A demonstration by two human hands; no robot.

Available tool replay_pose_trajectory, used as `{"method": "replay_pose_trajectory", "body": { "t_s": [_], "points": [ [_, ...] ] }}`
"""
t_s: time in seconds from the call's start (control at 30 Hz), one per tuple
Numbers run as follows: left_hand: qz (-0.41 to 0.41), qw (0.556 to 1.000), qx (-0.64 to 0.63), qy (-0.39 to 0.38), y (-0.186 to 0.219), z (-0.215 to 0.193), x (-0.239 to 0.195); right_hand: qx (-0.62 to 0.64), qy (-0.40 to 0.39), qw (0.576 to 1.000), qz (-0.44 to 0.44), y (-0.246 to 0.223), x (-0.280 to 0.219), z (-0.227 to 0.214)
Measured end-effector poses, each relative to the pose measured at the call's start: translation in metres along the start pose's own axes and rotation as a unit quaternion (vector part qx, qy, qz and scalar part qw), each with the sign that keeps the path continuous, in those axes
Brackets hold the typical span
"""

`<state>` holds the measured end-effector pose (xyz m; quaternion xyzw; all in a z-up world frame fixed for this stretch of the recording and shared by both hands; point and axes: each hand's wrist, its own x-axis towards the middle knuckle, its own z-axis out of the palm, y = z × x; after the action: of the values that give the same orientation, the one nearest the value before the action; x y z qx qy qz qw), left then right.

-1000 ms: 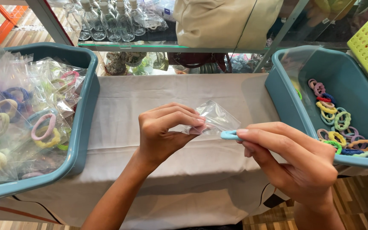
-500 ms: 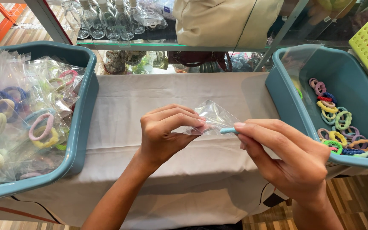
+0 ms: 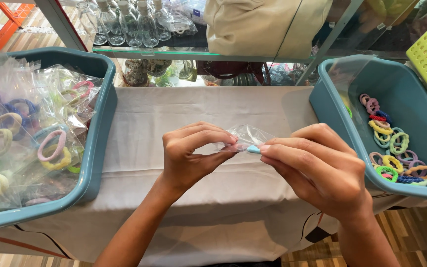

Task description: Sorting and packaging colorful hair ties into small plastic bags.

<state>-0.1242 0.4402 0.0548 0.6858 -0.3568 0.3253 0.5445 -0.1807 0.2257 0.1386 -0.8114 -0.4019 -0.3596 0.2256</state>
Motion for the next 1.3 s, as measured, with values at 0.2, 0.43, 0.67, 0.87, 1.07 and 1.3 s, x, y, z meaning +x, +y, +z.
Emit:
{"method": "replay_pose_trajectory", "body": {
  "t_s": [0.2, 0.43, 0.67, 0.87, 1.07, 1.3],
  "points": [
    [0.013, 1.000, 0.005, 0.003, 0.002, 0.000, -0.002, -0.009, -0.040, 0.999, -0.001, -0.003, 0.005, -0.002],
    [0.008, 1.000, -0.001, -0.008, 0.005, -0.002, -0.007, -0.027, -0.094, 0.995, -0.004, 0.002, 0.009, 0.008],
    [-0.061, 0.994, -0.091, 0.006, 0.001, -0.012, -0.010, 0.039, -0.111, 0.993, -0.005, 0.008, 0.025, 0.012],
    [-0.086, 0.984, -0.157, -0.006, -0.001, -0.019, -0.013, 0.017, -0.091, 0.995, -0.022, 0.013, 0.028, 0.020],
    [-0.095, 0.981, -0.168, -0.007, -0.001, -0.020, -0.011, 0.007, -0.143, 0.989, -0.043, 0.008, 0.038, 0.021],
    [-0.111, 0.989, -0.099, 0.017, -0.008, -0.018, -0.010, 0.094, -0.095, 0.990, 0.039, 0.022, 0.031, 0.029]
  ]
}}
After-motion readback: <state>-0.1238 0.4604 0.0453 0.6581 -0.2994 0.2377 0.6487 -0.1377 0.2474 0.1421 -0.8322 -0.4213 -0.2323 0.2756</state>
